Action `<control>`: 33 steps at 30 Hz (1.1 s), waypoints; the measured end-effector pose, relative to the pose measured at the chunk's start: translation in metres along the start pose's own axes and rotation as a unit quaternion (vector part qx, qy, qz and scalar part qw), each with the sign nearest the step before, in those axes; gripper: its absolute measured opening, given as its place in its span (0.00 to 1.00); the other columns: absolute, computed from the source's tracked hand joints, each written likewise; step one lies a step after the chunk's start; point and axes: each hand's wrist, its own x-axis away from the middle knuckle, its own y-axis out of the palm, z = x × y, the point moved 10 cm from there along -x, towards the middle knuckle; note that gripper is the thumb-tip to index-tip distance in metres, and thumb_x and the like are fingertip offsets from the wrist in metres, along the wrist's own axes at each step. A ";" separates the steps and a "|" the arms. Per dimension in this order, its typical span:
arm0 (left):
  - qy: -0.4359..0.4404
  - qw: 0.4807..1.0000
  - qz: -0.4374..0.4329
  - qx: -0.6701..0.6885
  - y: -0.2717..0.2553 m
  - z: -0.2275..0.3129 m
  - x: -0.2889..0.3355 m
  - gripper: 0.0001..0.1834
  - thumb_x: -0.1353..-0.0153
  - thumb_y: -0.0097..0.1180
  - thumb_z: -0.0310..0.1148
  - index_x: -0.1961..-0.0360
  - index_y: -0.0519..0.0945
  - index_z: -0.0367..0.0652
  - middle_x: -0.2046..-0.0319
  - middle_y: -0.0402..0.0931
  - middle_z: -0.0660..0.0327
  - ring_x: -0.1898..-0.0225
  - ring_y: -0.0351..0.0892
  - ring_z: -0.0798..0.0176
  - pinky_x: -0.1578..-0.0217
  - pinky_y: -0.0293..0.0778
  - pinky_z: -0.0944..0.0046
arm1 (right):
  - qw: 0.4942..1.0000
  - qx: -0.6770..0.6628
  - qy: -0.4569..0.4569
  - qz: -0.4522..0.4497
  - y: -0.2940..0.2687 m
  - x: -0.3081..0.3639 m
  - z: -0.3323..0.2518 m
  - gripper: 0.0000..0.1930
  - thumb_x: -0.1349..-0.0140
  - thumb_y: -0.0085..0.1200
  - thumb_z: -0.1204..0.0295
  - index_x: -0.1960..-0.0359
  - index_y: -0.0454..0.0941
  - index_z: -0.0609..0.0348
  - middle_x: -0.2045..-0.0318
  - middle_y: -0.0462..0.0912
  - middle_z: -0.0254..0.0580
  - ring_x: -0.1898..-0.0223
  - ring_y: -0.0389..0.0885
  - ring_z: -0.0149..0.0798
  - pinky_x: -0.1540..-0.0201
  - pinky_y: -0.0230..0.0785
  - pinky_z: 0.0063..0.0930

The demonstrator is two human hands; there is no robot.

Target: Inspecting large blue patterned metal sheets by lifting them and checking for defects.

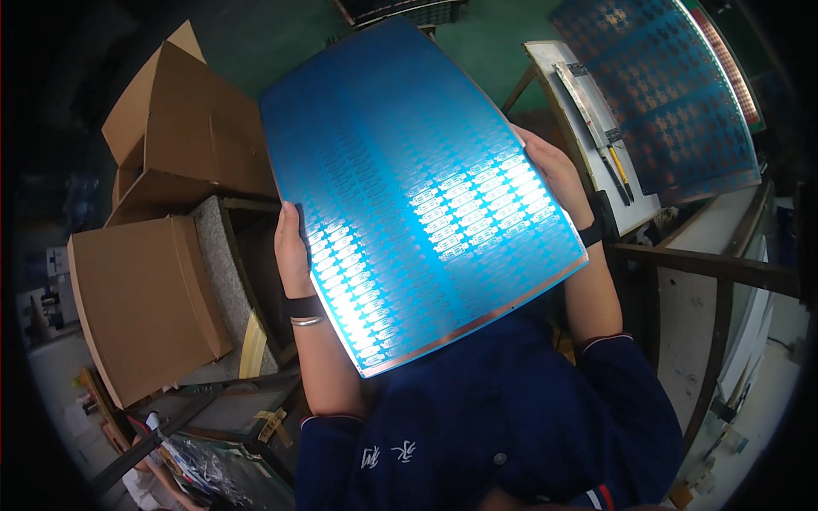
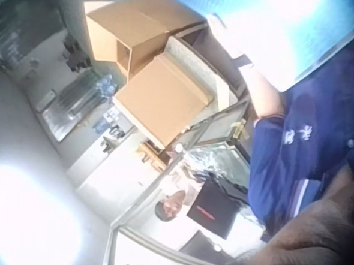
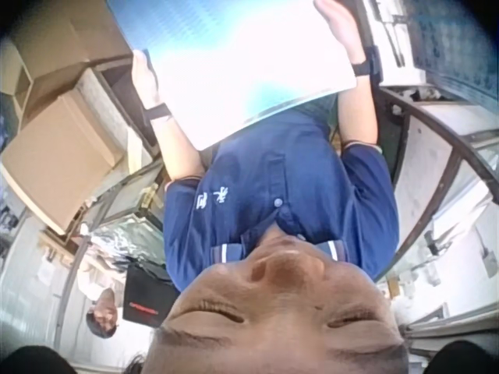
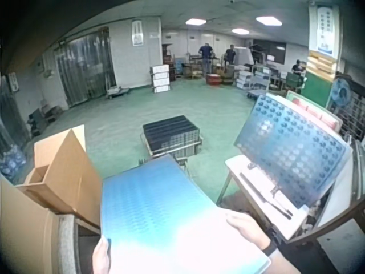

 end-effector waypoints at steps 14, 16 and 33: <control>0.062 0.996 -0.056 0.022 0.015 0.030 0.007 0.22 0.31 0.38 0.40 0.45 0.64 0.33 0.54 0.73 0.54 0.57 0.75 0.65 0.57 0.73 0.66 | 0.999 -0.038 0.002 0.019 0.002 -0.004 -0.017 0.23 0.33 0.39 0.66 0.41 0.61 0.68 0.50 0.74 0.46 0.54 0.76 0.31 0.52 0.69 0.21; 0.146 0.986 -0.056 -0.054 0.032 0.048 0.011 0.22 0.32 0.41 0.40 0.44 0.63 0.34 0.54 0.73 0.56 0.55 0.73 0.67 0.55 0.71 0.67 | 0.999 0.023 -0.029 0.029 -0.001 -0.006 -0.042 0.23 0.32 0.37 0.63 0.41 0.61 0.65 0.54 0.76 0.42 0.58 0.77 0.27 0.56 0.70 0.18; 0.317 0.937 -0.107 -0.102 0.083 0.076 -0.010 0.13 0.40 0.52 0.26 0.53 0.74 0.44 0.37 0.51 0.57 0.41 0.61 0.62 0.43 0.63 0.62 | 0.977 -0.211 -0.022 -0.012 -0.136 -0.084 -0.033 0.16 0.40 0.43 0.80 0.50 0.70 0.53 0.50 0.73 0.45 0.48 0.72 0.41 0.50 0.73 0.43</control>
